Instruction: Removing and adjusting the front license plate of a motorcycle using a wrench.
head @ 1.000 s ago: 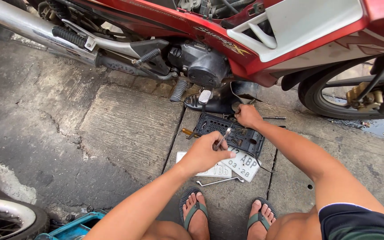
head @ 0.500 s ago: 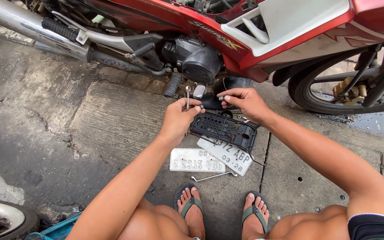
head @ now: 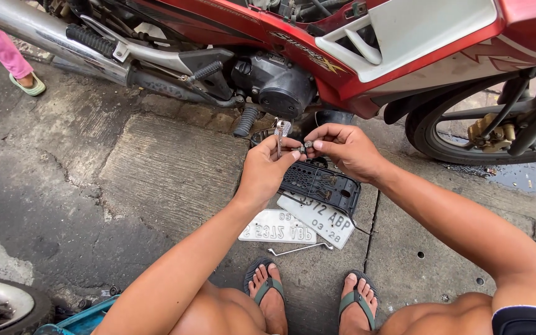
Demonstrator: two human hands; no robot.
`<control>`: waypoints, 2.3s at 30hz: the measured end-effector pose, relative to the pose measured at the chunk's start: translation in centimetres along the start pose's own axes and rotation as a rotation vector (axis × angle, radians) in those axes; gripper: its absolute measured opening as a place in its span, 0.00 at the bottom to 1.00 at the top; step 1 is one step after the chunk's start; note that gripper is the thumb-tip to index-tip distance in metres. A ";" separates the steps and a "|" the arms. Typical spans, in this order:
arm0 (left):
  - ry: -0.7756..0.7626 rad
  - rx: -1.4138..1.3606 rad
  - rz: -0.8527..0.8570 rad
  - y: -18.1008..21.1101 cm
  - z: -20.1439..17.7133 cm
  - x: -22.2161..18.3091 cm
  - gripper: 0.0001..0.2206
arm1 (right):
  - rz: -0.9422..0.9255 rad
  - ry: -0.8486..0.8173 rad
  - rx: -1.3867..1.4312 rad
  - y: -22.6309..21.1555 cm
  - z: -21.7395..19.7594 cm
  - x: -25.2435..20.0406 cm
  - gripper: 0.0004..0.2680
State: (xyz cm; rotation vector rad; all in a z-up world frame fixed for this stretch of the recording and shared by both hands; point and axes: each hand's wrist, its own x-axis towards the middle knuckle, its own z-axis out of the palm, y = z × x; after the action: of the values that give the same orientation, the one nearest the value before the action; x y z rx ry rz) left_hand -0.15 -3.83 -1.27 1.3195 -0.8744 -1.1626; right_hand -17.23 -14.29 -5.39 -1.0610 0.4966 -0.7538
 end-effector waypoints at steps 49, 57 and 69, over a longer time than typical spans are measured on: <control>0.024 -0.144 0.078 0.5 0.7 0.3 0.10 | -0.191 0.037 -0.283 -2.5 1.8 -0.1 0.06; 0.037 -0.140 0.098 -0.7 0.0 1.0 0.10 | -0.287 0.019 -0.422 -3.0 2.0 0.0 0.07; 0.026 -0.154 0.097 -0.2 0.1 0.7 0.10 | -0.434 -0.011 -0.560 -3.6 2.4 -0.5 0.06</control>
State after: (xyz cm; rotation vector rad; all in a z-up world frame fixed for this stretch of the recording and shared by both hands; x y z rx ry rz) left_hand -0.08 -4.51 -1.61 1.1525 -0.8053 -1.1121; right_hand -17.00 -13.51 -1.14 -1.7291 0.4854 -1.0182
